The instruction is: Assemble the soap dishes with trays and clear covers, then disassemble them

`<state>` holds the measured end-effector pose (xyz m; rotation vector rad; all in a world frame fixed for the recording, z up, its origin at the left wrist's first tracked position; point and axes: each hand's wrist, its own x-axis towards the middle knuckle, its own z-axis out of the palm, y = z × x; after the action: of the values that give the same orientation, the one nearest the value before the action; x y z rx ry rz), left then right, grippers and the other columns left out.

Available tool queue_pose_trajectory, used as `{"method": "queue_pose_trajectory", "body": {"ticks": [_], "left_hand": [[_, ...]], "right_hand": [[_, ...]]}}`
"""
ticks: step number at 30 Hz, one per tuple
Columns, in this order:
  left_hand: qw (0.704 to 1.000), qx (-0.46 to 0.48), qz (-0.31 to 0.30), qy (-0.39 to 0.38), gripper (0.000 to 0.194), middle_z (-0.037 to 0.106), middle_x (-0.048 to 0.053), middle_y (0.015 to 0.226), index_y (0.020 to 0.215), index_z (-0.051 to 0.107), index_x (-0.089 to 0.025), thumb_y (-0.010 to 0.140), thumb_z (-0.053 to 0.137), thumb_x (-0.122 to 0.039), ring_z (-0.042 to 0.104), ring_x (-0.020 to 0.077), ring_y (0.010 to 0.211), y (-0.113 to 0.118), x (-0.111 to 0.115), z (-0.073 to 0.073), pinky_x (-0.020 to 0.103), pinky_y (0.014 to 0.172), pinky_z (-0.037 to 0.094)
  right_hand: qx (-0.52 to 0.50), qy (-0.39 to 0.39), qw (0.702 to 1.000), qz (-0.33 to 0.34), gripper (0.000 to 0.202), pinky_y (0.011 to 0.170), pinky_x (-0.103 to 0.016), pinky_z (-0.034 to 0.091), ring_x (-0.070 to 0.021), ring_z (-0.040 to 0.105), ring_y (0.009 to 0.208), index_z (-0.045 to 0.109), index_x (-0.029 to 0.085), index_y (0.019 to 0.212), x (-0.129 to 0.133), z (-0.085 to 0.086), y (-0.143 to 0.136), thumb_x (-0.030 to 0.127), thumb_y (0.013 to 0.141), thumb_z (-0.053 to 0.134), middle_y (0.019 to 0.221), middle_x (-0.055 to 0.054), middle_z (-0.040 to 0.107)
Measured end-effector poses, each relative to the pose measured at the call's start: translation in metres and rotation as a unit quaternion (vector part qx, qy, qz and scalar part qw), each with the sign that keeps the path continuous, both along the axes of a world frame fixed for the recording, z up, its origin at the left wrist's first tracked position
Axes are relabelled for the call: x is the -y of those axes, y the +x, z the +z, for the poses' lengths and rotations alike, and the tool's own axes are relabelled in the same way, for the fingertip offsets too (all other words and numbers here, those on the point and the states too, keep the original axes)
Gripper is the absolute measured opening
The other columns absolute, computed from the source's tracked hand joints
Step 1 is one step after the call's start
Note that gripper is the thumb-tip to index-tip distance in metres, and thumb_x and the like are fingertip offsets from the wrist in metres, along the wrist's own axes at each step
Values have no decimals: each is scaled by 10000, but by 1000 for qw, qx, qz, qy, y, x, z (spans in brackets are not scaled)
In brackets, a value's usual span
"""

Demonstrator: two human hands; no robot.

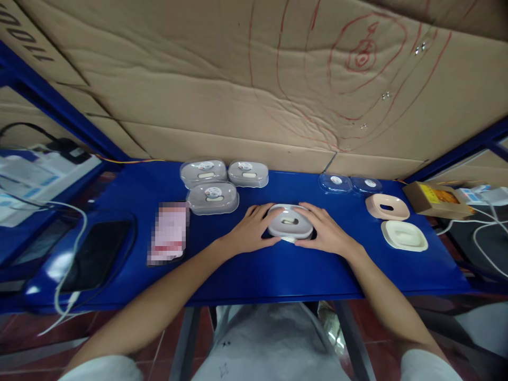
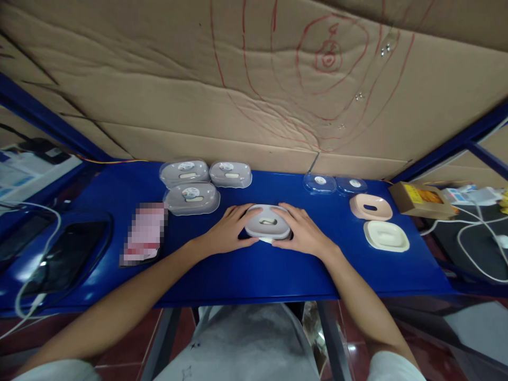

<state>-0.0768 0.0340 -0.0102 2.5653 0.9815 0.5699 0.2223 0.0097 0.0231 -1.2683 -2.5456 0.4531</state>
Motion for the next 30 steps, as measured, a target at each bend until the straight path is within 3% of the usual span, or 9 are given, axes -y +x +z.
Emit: {"method": "queue_pose_trajectory", "body": {"ticks": [4,9,13,15,17,21,24,28,30], "left_hand": [[1000,1,-9,-5,873,358,218,1722,1672,358,-251,944,791,-460,391,421,1565,0,0,2,610,1268,317],[1000,1,-26,-11,883,400,179,1700,1663,379,-268,923,825,-453,382,389,1575,-1,-1,3,549,1277,325],[999,-2,-36,-15,855,451,169,1649,1631,434,-271,901,840,-453,438,386,1529,-1,0,4,548,1258,350],[999,-4,-37,-15,797,467,172,1624,1588,495,-265,895,844,-446,458,392,1507,-1,0,5,556,1247,357],[999,-4,-38,-14,770,472,171,1615,1569,522,-257,894,844,-440,471,399,1490,-1,1,6,556,1244,358],[999,-4,-37,-15,911,465,168,1635,1661,395,-264,893,849,-449,472,405,1491,-2,3,9,550,1238,366],[999,-6,-39,-12,1006,421,181,1679,1711,271,-275,904,842,-457,439,399,1531,-2,5,10,547,1240,361],[999,-11,-36,-2,1023,337,236,1724,1714,237,-230,918,841,-448,375,416,1581,0,8,9,572,1251,330],[999,-13,-34,0,1017,347,247,1716,1710,243,-223,920,841,-450,389,424,1570,1,9,8,587,1241,335]], "right_hand": [[-19,-36,999,14,863,1235,-588,440,-386,401,1590,331,350,1662,4,2,-3,455,936,785,1739,-146,350],[-78,-36,996,36,837,1243,-580,444,-377,340,1625,309,303,1626,6,-9,-9,356,930,773,1754,-189,280],[-97,-18,994,44,967,1275,-575,404,-360,291,1650,225,279,1686,0,-20,-6,591,939,753,1781,-185,251],[-95,2,995,9,884,1278,-515,414,-306,338,1635,211,265,1701,-10,-26,2,722,1023,547,1770,-165,303],[-92,28,993,-65,777,1297,-501,376,-277,312,1644,216,235,1701,-24,-32,16,708,1095,330,1775,-172,288],[-61,74,968,-233,819,1299,-719,176,-422,135,1672,266,157,1685,-47,-42,49,703,1079,347,1788,-256,168],[-28,88,954,-285,785,1223,-820,154,-489,234,1617,351,190,1661,-51,-43,61,694,1060,387,1741,-256,300],[-1,107,959,-261,652,1203,-672,302,-412,473,1452,517,263,1566,-45,-37,56,656,1048,466,1569,-180,541],[7,113,963,-244,632,1167,-611,357,-391,510,1398,564,290,1531,-43,-34,54,672,1032,497,1515,-163,561]]}}
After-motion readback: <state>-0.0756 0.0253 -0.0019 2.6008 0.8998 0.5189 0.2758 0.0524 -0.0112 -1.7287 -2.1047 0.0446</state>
